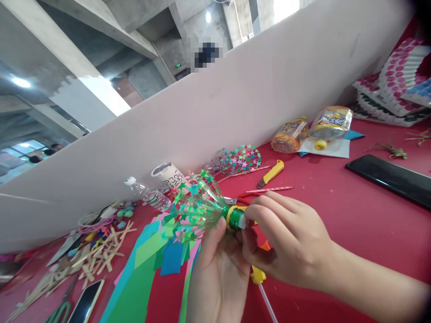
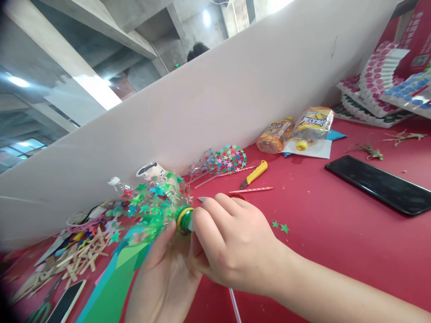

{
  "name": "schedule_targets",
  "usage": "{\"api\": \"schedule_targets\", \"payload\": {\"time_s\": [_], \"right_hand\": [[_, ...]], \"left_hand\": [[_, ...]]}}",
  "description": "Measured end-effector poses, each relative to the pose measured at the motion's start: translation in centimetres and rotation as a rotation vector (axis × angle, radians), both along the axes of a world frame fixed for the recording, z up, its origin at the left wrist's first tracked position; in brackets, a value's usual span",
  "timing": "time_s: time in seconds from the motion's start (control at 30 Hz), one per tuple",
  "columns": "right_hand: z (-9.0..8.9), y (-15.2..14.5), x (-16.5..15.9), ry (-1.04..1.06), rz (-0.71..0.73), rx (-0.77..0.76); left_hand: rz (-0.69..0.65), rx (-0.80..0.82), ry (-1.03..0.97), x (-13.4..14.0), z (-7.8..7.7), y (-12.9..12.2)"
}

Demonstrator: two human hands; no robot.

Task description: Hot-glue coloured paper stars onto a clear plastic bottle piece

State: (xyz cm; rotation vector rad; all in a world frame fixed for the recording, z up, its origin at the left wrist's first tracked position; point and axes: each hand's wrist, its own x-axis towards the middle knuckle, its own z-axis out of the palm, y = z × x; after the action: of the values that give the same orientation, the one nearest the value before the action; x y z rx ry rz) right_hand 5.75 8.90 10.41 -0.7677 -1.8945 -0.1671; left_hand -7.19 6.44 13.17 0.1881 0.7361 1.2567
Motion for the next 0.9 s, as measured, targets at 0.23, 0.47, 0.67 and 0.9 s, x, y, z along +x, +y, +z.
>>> {"api": "schedule_targets", "payload": {"time_s": [0.23,0.47,0.67,0.9], "right_hand": [[-0.3,0.1,0.1,-0.043,-0.041,-0.005],[-0.9,0.5,-0.2,-0.036,-0.054,-0.037],[-0.6,0.5,-0.2,-0.014,-0.047,-0.111],[-0.4,1.9,1.7,-0.294,-0.174,-0.434]], "left_hand": [[0.107,0.001,0.065,0.5,0.1,0.1],[0.131,-0.023,0.1,0.2,-0.2,0.2],[0.156,-0.006,0.163,0.1,-0.3,0.6],[0.17,0.017,0.296,-1.9,1.0,0.7]]}}
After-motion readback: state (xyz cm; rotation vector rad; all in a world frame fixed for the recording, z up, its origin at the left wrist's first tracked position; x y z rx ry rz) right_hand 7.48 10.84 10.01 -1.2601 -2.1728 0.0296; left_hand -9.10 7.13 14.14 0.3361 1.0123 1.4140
